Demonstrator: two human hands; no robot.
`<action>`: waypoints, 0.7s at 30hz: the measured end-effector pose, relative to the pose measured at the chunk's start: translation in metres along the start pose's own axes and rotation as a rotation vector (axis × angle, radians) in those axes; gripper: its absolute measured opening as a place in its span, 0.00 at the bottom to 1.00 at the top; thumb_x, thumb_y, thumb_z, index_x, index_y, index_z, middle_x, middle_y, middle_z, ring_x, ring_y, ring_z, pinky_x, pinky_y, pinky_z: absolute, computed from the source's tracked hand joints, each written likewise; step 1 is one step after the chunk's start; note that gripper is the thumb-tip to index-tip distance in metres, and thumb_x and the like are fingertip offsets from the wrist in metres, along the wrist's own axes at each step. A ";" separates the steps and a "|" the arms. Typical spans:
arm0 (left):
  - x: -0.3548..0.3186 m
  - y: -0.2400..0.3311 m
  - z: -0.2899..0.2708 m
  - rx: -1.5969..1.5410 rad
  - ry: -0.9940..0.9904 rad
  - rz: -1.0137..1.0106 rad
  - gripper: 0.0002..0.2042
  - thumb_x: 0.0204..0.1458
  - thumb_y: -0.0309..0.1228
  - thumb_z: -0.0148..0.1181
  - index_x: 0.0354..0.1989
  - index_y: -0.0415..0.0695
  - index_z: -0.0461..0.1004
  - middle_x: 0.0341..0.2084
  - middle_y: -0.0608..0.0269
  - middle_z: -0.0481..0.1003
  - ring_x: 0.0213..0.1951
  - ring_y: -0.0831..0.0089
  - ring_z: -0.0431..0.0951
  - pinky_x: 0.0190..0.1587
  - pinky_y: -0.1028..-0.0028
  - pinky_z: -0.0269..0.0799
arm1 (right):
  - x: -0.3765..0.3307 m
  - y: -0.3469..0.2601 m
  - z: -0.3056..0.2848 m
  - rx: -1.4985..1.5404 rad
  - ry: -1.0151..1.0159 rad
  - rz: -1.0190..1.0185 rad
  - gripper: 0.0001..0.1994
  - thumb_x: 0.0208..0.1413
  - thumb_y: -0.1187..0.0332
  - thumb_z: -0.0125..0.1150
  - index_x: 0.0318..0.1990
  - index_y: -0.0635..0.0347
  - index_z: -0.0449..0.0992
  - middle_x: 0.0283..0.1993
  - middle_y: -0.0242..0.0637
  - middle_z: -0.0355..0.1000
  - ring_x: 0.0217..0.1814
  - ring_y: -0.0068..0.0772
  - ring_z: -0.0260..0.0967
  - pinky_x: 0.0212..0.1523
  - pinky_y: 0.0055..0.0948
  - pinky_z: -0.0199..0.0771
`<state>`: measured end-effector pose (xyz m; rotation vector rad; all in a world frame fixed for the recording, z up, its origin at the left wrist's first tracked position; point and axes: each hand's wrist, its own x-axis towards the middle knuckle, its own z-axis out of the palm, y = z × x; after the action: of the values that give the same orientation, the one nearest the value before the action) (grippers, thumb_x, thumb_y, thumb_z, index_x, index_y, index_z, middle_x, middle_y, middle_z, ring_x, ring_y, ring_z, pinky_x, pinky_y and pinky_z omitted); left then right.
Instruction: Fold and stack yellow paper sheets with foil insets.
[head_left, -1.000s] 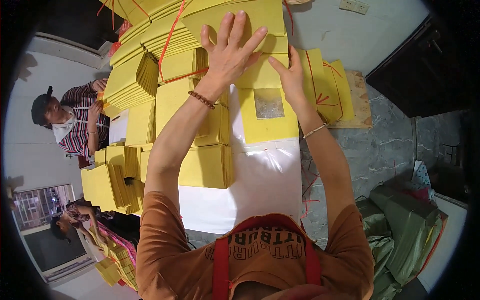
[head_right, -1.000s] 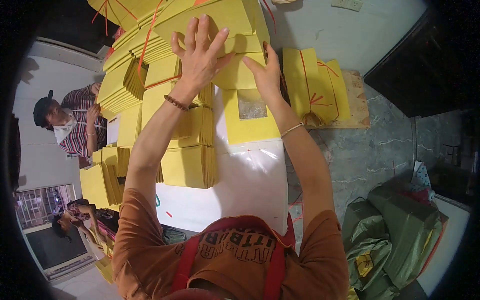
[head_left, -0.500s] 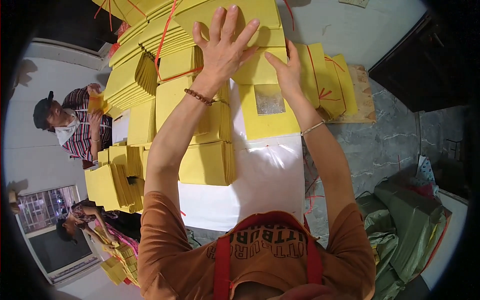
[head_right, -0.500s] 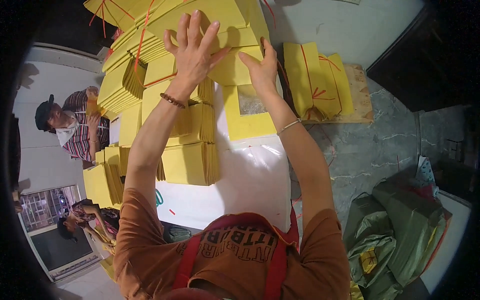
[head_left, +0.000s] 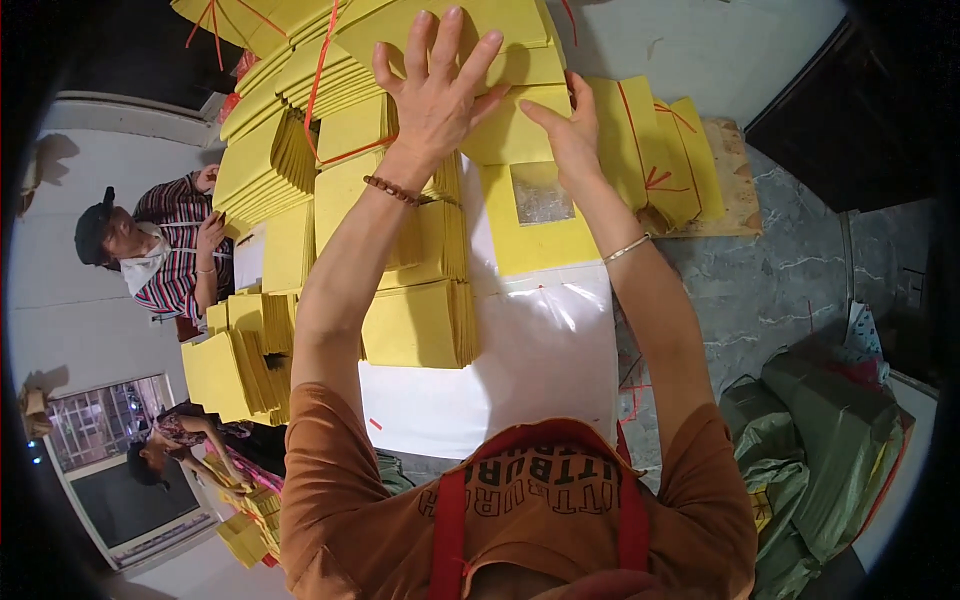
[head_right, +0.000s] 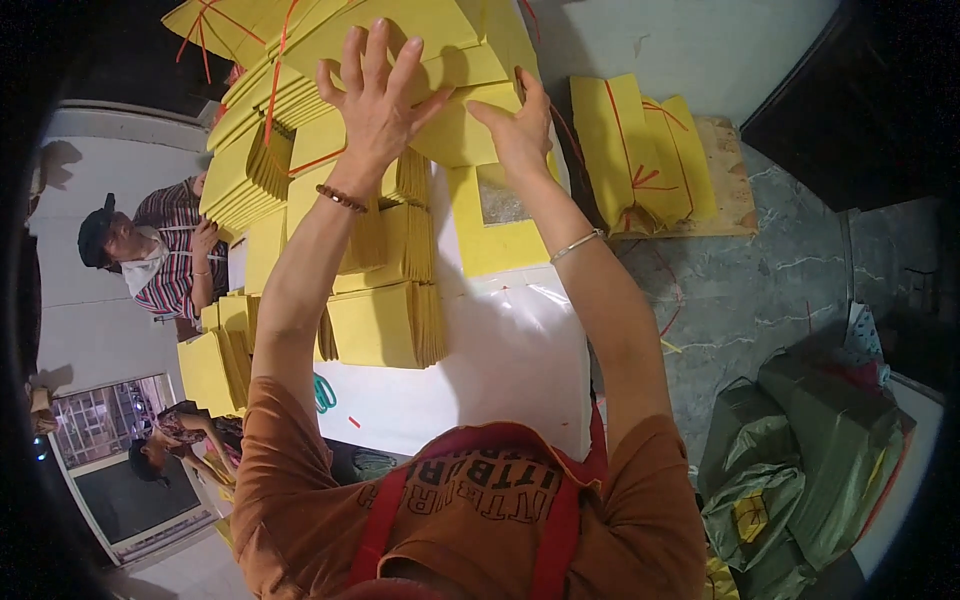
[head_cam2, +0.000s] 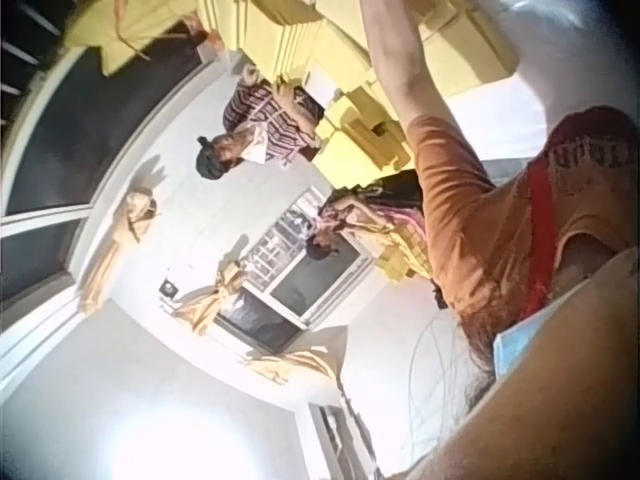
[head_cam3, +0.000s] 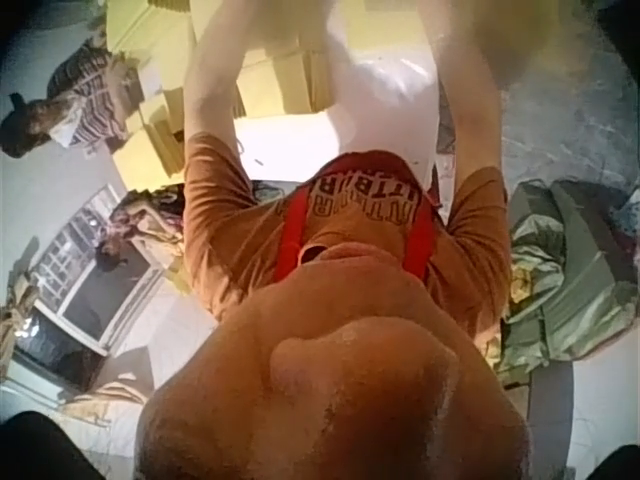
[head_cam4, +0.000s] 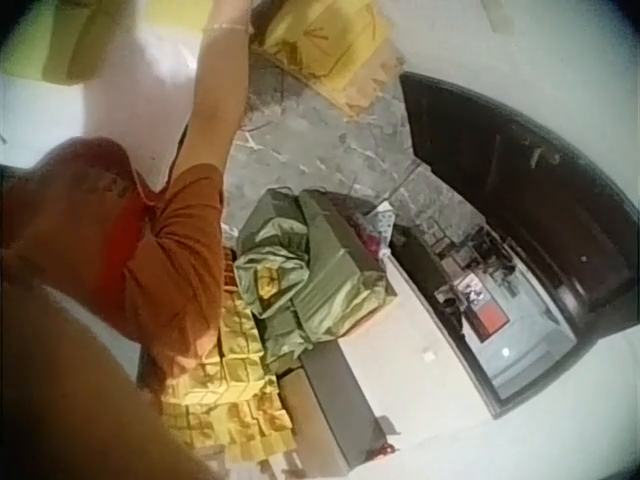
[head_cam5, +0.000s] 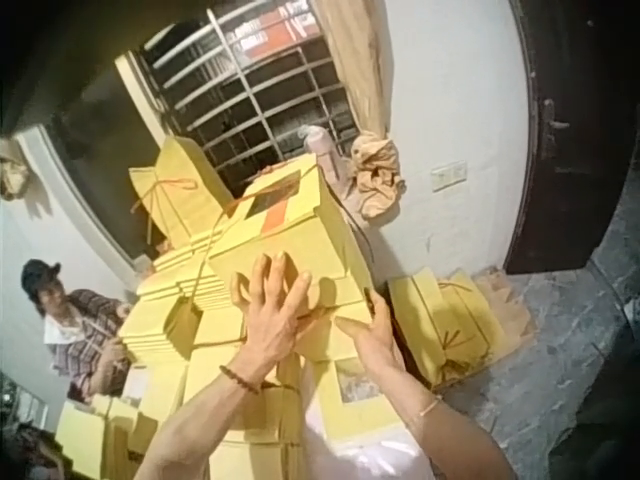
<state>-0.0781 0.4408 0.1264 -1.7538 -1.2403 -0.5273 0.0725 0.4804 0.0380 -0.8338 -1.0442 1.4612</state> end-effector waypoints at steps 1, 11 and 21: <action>-0.001 -0.001 -0.001 -0.008 -0.011 -0.012 0.37 0.37 0.53 0.66 0.58 0.60 0.60 0.61 0.59 0.55 0.64 0.60 0.49 0.62 0.52 0.28 | -0.002 0.000 0.002 -0.086 0.024 0.003 0.42 0.36 0.60 0.70 0.61 0.60 0.55 0.61 0.45 0.53 0.63 0.42 0.52 0.61 0.41 0.52; 0.003 -0.003 -0.002 -0.019 0.015 -0.005 0.38 0.36 0.52 0.67 0.58 0.58 0.60 0.62 0.60 0.55 0.64 0.60 0.49 0.61 0.52 0.30 | -0.007 0.001 0.012 -0.297 0.122 -0.030 0.49 0.33 0.53 0.71 0.63 0.55 0.49 0.63 0.44 0.50 0.67 0.48 0.45 0.62 0.53 0.39; 0.007 -0.007 -0.004 -0.021 0.004 0.005 0.39 0.36 0.53 0.67 0.59 0.58 0.59 0.61 0.61 0.57 0.64 0.60 0.49 0.60 0.51 0.32 | -0.019 -0.015 0.017 -0.376 0.158 0.030 0.47 0.35 0.54 0.70 0.63 0.56 0.50 0.62 0.44 0.52 0.66 0.45 0.46 0.63 0.50 0.39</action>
<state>-0.0808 0.4422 0.1366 -1.7721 -1.2308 -0.5427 0.0653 0.4594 0.0572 -1.2161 -1.2075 1.2168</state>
